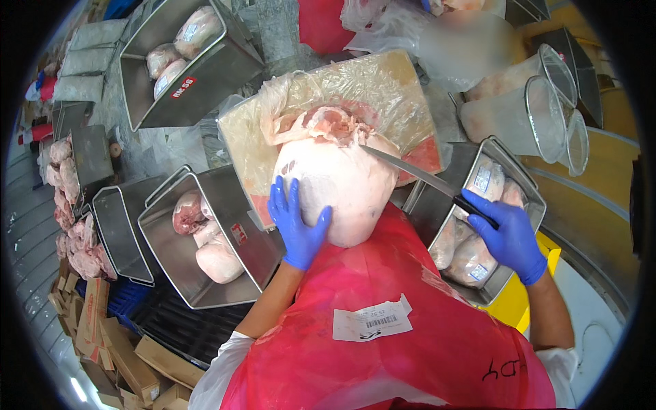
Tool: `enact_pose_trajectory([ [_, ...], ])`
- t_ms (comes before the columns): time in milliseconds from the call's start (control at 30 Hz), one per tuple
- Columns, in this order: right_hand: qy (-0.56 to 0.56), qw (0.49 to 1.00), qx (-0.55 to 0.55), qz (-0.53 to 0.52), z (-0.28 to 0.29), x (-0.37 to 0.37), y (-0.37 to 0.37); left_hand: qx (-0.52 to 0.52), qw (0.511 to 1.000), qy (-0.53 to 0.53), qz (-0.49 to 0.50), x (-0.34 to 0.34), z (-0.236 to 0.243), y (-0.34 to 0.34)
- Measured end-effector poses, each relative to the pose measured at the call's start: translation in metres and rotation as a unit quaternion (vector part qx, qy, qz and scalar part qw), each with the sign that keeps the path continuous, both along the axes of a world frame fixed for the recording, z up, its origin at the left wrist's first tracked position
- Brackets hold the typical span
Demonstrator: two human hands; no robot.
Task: The person uses a knife to trim fat and connective tissue from a large piece of raw meat on a cutting board. They repeatedly cut and remove sections of fat, placing them aside.
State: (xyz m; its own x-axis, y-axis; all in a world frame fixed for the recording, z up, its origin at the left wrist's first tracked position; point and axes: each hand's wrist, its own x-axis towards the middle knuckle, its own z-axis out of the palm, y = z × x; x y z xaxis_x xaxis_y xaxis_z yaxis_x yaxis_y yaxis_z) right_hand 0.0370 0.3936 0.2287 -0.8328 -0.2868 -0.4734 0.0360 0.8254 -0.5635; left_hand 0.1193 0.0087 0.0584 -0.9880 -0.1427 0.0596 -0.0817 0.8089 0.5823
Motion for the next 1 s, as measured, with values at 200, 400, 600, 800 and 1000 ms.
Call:
enact_pose_trajectory([
  [200, 0.038, 0.983, 0.076, 0.165, 0.057, -0.07, -0.038, 0.096, 0.985, 0.049, 0.132, -0.015, -0.046, -0.022],
  [400, -0.024, 0.95, 0.172, 0.259, 0.097, -0.121, -0.095, 0.175, 0.965, 0.065, 0.185, -0.015, -0.073, -0.023],
  [600, -0.079, 0.886, 0.274, 0.366, 0.115, -0.165, -0.167, 0.183, 0.966, 0.068, 0.169, -0.025, -0.062, -0.022],
  [800, -0.107, 0.9, 0.258, 0.335, 0.064, -0.146, -0.168, 0.162, 0.971, 0.077, 0.156, -0.027, -0.058, -0.024],
  [1000, -0.007, 0.975, 0.165, 0.151, 0.007, -0.06, -0.085, 0.15, 0.974, 0.049, 0.163, -0.025, -0.057, -0.022],
])
